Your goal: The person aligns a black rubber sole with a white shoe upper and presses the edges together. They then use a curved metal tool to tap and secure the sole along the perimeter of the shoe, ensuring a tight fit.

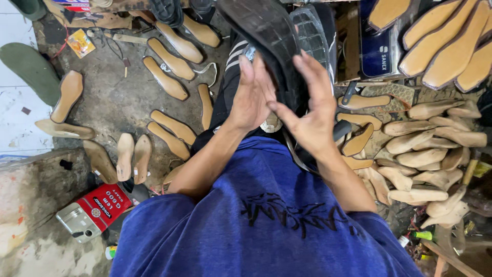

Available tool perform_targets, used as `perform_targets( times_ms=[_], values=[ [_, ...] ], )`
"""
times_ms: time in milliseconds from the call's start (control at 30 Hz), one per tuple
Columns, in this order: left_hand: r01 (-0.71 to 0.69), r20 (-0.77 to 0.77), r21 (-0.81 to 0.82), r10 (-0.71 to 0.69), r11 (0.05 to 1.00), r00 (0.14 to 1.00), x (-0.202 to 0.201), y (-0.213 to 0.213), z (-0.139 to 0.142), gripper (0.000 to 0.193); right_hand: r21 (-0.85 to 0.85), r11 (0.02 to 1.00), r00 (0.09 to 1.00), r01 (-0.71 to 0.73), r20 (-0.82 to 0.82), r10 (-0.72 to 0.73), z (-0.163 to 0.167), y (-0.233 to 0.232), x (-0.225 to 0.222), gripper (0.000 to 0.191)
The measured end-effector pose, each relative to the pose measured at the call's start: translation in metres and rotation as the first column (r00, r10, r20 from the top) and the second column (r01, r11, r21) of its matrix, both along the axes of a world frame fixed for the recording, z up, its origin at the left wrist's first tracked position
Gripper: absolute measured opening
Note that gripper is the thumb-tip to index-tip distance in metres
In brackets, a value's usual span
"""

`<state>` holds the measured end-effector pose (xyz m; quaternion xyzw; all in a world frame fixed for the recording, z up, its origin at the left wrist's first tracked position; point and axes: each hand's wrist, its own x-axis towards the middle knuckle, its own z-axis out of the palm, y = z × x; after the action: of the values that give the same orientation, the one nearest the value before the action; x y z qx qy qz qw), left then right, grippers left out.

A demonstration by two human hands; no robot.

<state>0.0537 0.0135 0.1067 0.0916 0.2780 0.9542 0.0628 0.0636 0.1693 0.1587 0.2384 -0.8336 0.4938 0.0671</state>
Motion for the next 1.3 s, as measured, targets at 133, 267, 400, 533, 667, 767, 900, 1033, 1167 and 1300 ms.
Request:
perform_targets(
  times_ms=[133, 267, 400, 533, 667, 767, 900, 1033, 1167, 1300],
  values=[
    [-0.146, -0.022, -0.474, 0.154, 0.869, 0.988, 0.003, -0.015, -0.024, 0.075, -0.076, 0.990, 0.992, 0.122, 0.053, -0.118, -0.007, 0.035, -0.002, 0.073],
    [-0.272, -0.091, -0.909, 0.486, 0.316, 0.869, 0.008, -0.043, -0.064, 0.070, 0.367, 0.910, 0.981, 0.192, -0.043, -0.190, -0.020, 0.053, -0.002, 0.094],
    [-0.261, -0.320, -0.945, 0.404, -0.195, 0.857, 0.001, -0.037, -0.088, 0.066, 0.465, 0.856, 0.962, 0.225, 0.032, -0.271, -0.033, 0.050, 0.004, 0.101],
    [-0.365, -0.317, -0.930, 0.408, 0.043, 0.856, 0.005, -0.020, -0.075, 0.055, 0.509, 0.824, 0.943, 0.251, 0.062, -0.326, -0.036, 0.051, -0.003, 0.099],
    [-0.159, 0.048, -0.743, 0.288, 0.650, 0.956, 0.017, -0.003, -0.050, 0.065, 0.596, 0.765, 0.946, 0.246, 0.025, -0.323, -0.028, 0.051, -0.016, 0.099],
    [-0.280, -0.003, -0.523, 0.327, 0.805, 0.945, 0.018, -0.006, -0.045, 0.058, 0.640, 0.743, 0.952, 0.197, 0.057, -0.301, -0.013, 0.047, -0.021, 0.095],
    [-0.222, 0.378, -0.163, 0.269, 0.961, 0.886, 0.032, -0.039, -0.058, 0.039, 0.448, 0.871, 0.979, 0.202, -0.069, -0.191, 0.026, 0.055, -0.032, 0.076],
    [-0.225, 0.440, -0.034, 0.217, 0.974, 0.871, 0.051, -0.071, -0.091, 0.022, 0.322, 0.945, 0.987, 0.059, -0.162, -0.007, 0.054, 0.053, -0.071, 0.068],
    [-0.279, 0.407, 0.022, 0.246, 0.960, 0.879, 0.059, -0.064, -0.125, 0.022, 0.160, 0.965, 0.964, -0.208, -0.133, 0.230, 0.039, 0.005, -0.145, 0.067],
    [-0.371, 0.515, -0.216, 0.428, 0.903, 0.743, 0.059, -0.052, -0.130, 0.041, -0.073, 0.976, 0.977, -0.205, 0.042, 0.208, -0.015, -0.078, -0.230, 0.059]
  ],
)
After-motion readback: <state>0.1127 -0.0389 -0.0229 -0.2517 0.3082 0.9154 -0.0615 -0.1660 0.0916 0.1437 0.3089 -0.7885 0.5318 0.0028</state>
